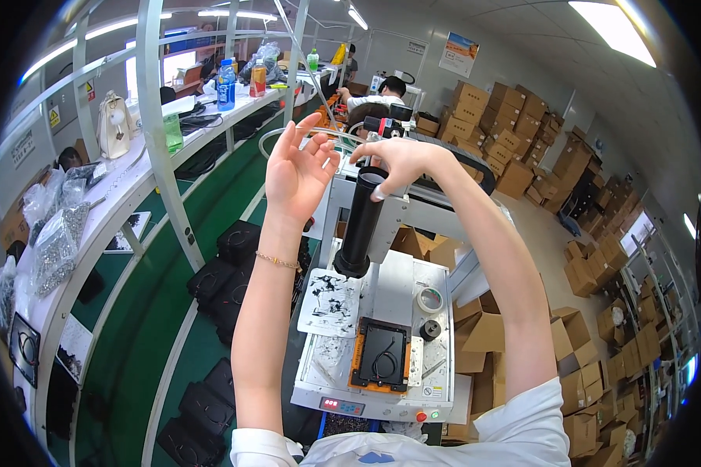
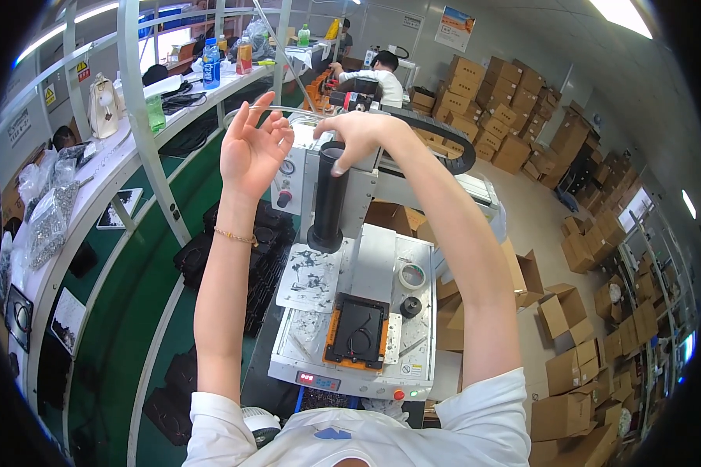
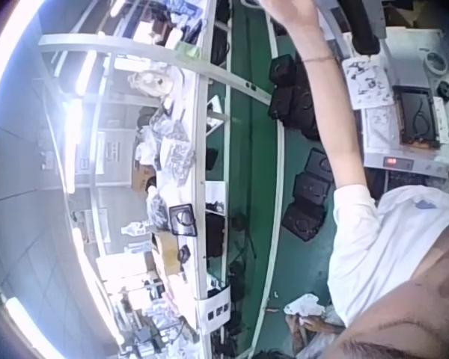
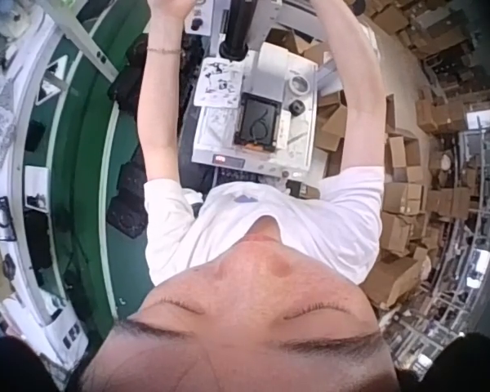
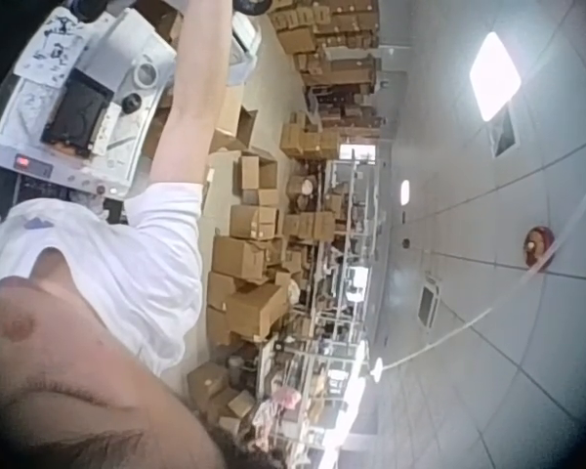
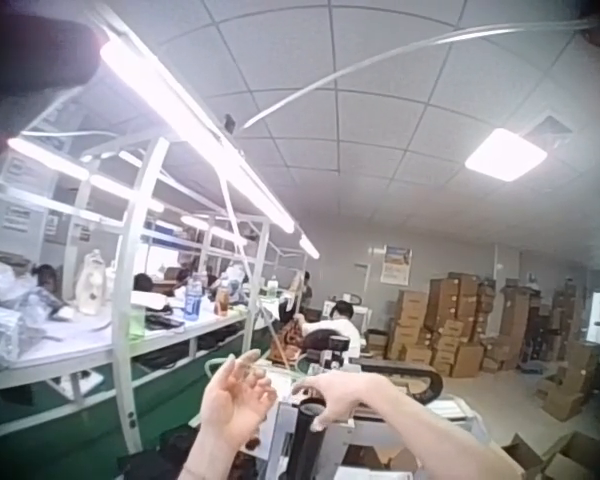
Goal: Replacing an empty sealant tube in an industrial dispensing machine and preparing it for use.
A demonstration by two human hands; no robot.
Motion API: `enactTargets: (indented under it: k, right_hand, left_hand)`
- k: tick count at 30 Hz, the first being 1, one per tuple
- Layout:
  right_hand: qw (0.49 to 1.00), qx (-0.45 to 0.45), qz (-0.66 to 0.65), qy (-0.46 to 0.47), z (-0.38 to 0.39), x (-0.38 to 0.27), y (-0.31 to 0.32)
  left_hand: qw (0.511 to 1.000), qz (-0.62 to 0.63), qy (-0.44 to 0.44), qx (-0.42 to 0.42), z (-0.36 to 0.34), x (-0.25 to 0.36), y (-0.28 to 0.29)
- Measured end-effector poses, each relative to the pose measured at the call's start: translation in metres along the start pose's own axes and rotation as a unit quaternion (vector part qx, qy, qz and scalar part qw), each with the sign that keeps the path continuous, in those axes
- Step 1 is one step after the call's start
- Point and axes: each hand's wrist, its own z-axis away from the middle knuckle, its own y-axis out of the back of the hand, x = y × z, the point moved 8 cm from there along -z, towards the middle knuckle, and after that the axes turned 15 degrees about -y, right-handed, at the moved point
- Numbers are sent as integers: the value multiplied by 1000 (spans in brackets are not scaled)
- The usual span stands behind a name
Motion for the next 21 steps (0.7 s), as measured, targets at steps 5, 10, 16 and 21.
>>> enactTargets:
  k: [5, 10, 16, 21]
  right_hand:
    - [958, -145, 60, -239, -8, 17, -23]
    - [999, -31, 9, -15, -5, 3, -9]
    - [992, -40, 47, -114, -17, 7, -19]
    - [991, 51, 11, 122, -1, -13, -10]
  left_hand:
    - [1000, -16, 6, -10, -1, -1, -4]
    - [1000, -23, 5, -6, 0, -3, -4]
    - [1000, -19, 7, -11, 0, -3, -1]
    - [1000, -24, 4, -9, 3, -9, -5]
